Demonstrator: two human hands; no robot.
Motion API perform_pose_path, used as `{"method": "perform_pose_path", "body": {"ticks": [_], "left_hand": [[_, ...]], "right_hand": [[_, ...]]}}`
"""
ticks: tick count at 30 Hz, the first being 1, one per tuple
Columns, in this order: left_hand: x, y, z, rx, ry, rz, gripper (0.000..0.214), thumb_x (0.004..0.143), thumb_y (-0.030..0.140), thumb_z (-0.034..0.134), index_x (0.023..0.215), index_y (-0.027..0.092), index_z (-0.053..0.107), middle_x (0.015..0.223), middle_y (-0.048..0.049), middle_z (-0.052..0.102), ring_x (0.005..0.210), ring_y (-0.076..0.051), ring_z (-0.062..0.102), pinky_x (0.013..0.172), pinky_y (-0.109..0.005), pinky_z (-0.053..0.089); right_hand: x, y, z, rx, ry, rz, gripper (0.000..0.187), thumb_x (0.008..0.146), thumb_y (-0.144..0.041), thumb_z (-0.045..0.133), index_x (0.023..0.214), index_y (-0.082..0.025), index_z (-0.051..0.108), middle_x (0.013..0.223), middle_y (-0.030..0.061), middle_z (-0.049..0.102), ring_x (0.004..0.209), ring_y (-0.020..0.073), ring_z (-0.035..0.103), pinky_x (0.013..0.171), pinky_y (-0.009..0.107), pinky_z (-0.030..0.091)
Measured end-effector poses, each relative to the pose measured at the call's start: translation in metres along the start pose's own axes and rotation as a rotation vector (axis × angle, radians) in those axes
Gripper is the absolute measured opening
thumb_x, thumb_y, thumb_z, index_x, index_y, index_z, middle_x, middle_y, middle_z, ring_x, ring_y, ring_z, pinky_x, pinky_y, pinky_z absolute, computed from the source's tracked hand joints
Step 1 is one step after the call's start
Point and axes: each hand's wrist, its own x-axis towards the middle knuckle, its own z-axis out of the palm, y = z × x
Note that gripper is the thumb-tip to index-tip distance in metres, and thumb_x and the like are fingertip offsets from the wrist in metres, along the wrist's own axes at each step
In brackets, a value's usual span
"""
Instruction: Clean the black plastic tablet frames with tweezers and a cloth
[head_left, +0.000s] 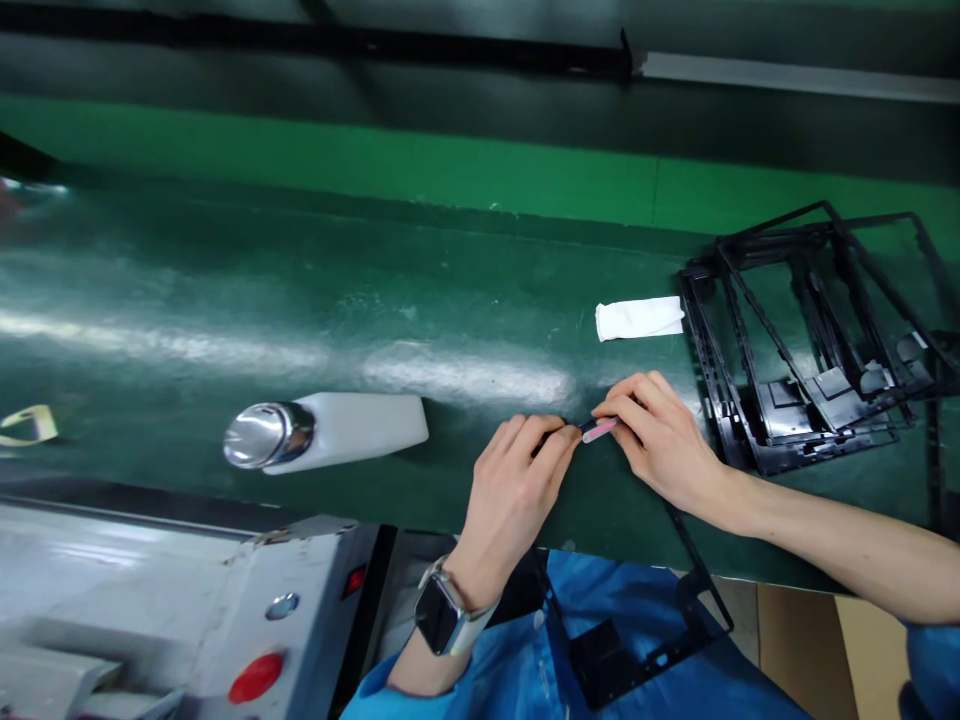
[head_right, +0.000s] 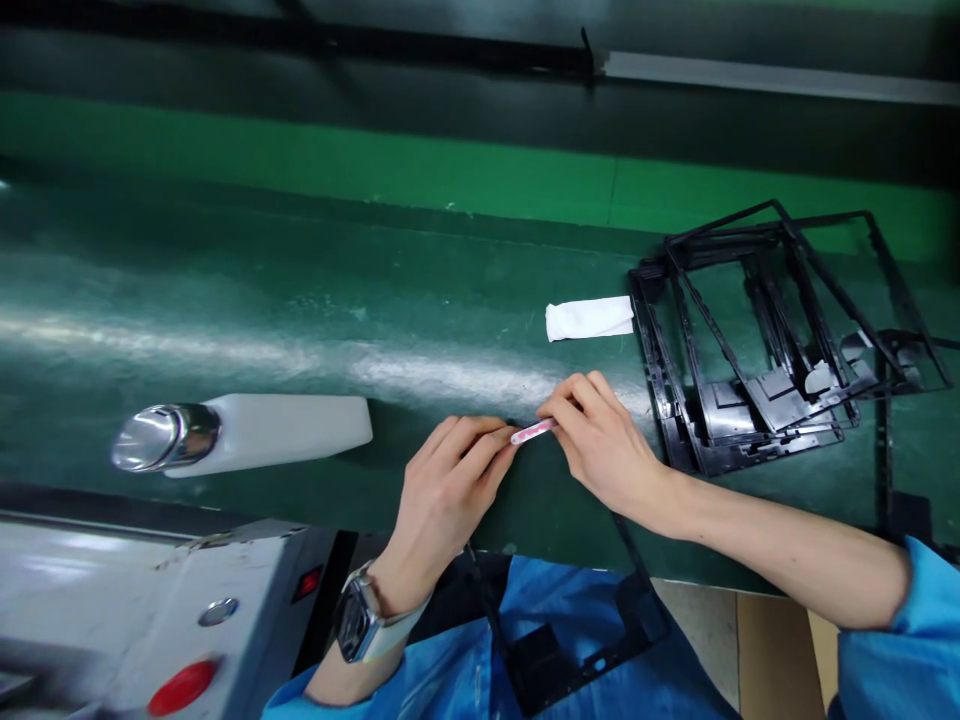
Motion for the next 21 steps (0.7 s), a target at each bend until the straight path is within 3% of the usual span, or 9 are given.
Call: {"method": "perform_pose_path", "body": {"ticks": [14, 21], "left_hand": [[0.003, -0.012, -0.006, 0.018, -0.017, 0.144, 0.022, 0.102, 0.002, 0.066, 0.117, 0.017, 0.068, 0.101, -0.0076, 0.071, 0.082, -0.021, 0.062, 0.075, -0.035, 0.054], [0.005, -0.006, -0.007, 0.001, -0.038, 0.085, 0.011, 0.105, 0.007, 0.065, 0.112, 0.015, 0.068, 0.101, -0.0077, 0.071, 0.084, -0.021, 0.063, 0.076, -0.036, 0.054]], "right_hand": [[0.002, -0.003, -0.002, -0.024, 0.001, -0.024, 0.019, 0.106, 0.0, 0.055, 0.104, -0.015, 0.067, 0.102, 0.011, 0.068, 0.094, 0.0249, 0.057, 0.081, 0.04, 0.053], [0.002, -0.004, -0.003, -0.028, -0.006, -0.022, 0.021, 0.106, 0.0, 0.054, 0.105, -0.016, 0.067, 0.103, 0.011, 0.067, 0.095, 0.025, 0.058, 0.083, 0.041, 0.054]]}}
